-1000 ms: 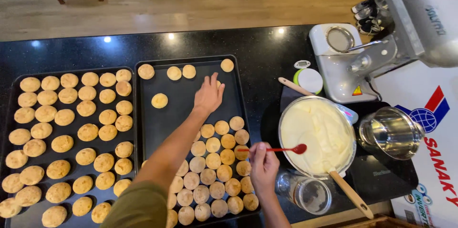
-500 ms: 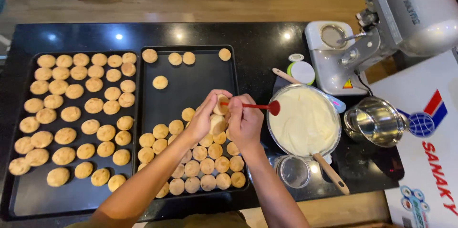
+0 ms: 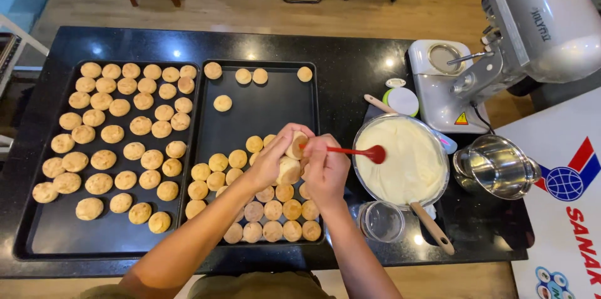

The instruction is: Filling baked choux pastries with cream using a spoon.

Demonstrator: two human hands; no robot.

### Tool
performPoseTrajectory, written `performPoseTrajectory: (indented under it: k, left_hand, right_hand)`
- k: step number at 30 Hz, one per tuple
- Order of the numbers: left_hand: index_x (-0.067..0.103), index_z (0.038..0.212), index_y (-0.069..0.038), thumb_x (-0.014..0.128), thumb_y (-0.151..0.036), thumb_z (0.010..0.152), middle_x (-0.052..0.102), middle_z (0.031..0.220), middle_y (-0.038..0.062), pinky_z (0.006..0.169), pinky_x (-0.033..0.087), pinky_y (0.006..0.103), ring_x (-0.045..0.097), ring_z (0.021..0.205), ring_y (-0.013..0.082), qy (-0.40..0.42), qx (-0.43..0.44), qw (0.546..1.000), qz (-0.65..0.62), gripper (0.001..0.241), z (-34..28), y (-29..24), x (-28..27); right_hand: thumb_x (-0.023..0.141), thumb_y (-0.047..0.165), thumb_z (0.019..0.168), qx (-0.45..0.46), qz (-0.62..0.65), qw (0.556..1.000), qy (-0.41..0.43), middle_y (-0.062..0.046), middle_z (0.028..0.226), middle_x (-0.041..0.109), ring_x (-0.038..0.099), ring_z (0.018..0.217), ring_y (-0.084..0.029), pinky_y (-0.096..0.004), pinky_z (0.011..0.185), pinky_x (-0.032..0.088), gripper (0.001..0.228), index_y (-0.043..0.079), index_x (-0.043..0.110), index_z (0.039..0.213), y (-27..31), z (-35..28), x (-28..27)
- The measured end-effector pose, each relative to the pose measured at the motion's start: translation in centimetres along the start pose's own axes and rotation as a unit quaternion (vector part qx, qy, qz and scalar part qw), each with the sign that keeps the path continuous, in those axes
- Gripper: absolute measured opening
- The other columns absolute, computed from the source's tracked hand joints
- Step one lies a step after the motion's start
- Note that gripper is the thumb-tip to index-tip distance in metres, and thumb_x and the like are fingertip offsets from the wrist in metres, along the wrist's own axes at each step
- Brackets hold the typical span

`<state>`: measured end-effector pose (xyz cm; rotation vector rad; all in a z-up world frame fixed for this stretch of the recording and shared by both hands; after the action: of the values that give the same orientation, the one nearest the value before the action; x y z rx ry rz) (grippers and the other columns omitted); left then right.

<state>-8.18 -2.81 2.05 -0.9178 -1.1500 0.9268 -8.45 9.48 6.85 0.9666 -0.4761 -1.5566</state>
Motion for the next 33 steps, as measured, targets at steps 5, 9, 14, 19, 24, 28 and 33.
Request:
performPoseTrajectory:
  k: [5,9,14,19,24,28,33]
  left_hand:
    - [0.053,0.126,-0.007,0.026,-0.038,0.114,0.059,0.100,0.008,0.077,0.049,0.0306,0.057,0.087,0.0152,-0.014,-0.054,0.998,0.011,0.043,0.1,1.5,0.2]
    - [0.051,0.126,-0.007,0.026,-0.040,0.114,0.061,0.105,0.008,0.084,0.050,0.0290,0.060,0.093,0.0151,-0.032,0.019,0.974,0.224,0.044,-0.7,0.7,1.3]
    - [0.051,0.127,-0.007,0.026,-0.041,0.112,0.059,0.094,0.010,0.067,0.050,0.0308,0.058,0.075,0.0182,-0.108,-0.022,0.993,-0.033,0.045,-0.8,3.7,-0.1]
    - [0.053,0.123,-0.007,0.030,-0.041,0.110,0.061,0.090,0.009,0.065,0.051,0.0331,0.059,0.074,0.0190,-0.175,-0.031,0.959,-0.220,0.043,-0.6,3.7,-0.3]
    - [0.054,0.126,-0.004,0.032,-0.039,0.112,0.062,0.093,0.009,0.073,0.051,0.0310,0.059,0.080,0.0173,-0.216,-0.029,0.956,-0.198,0.044,-1.3,4.3,-0.7]
    - [0.055,0.125,-0.005,0.031,-0.040,0.111,0.062,0.093,0.008,0.075,0.051,0.0307,0.060,0.082,0.0167,-0.240,-0.050,0.945,-0.215,0.044,-1.5,5.4,-1.1]
    - [0.055,0.125,-0.006,0.031,-0.039,0.111,0.062,0.094,0.009,0.077,0.052,0.0303,0.060,0.083,0.0175,-0.248,-0.038,0.945,-0.210,0.043,-1.8,4.1,-1.0]
  right_hand:
    - [0.050,0.009,0.105,-0.031,0.060,0.997,-0.029,-0.011,0.084,0.062,0.063,0.071,-0.023,-0.034,0.065,0.050,0.020,0.003,0.059,0.088,-0.4,-0.3,-0.7]
    - [0.050,0.013,0.109,-0.062,-0.058,0.996,-0.035,-0.011,0.081,0.060,0.062,0.072,-0.024,-0.035,0.065,0.048,0.027,0.003,0.060,0.087,-0.6,-0.8,-0.3]
    - [0.045,0.016,0.111,0.218,0.218,0.947,-0.090,-0.007,0.076,0.057,0.045,0.060,-0.015,-0.030,0.055,0.035,0.028,0.005,0.057,0.087,-6.1,-3.2,-1.0]
    - [0.044,0.013,0.112,0.050,0.161,0.977,-0.134,-0.007,0.080,0.059,0.052,0.068,-0.014,-0.025,0.062,0.041,0.030,0.005,0.055,0.085,-2.0,-3.8,-2.8]
    - [0.047,0.007,0.107,0.050,0.078,0.996,-0.010,-0.007,0.075,0.063,0.064,0.067,-0.016,-0.028,0.064,0.052,0.025,0.001,0.058,0.085,-0.1,-2.9,-1.2]
    - [0.049,0.007,0.106,0.012,0.056,0.998,0.019,-0.010,0.076,0.062,0.063,0.067,-0.021,-0.032,0.063,0.050,0.025,0.001,0.059,0.084,-0.5,-3.4,-1.4]
    - [0.047,0.011,0.106,-0.043,0.082,0.992,-0.091,-0.007,0.075,0.061,0.059,0.068,-0.021,-0.033,0.065,0.047,0.027,0.005,0.056,0.082,0.6,-3.6,-1.8]
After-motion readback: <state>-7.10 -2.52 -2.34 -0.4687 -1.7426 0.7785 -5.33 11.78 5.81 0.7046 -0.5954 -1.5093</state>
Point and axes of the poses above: each hand's wrist, its own z-axis towards the middle knuckle, its own x-axis out of the palm, y = z × x, the point moved 6 cm from there along z, towards the middle knuckle
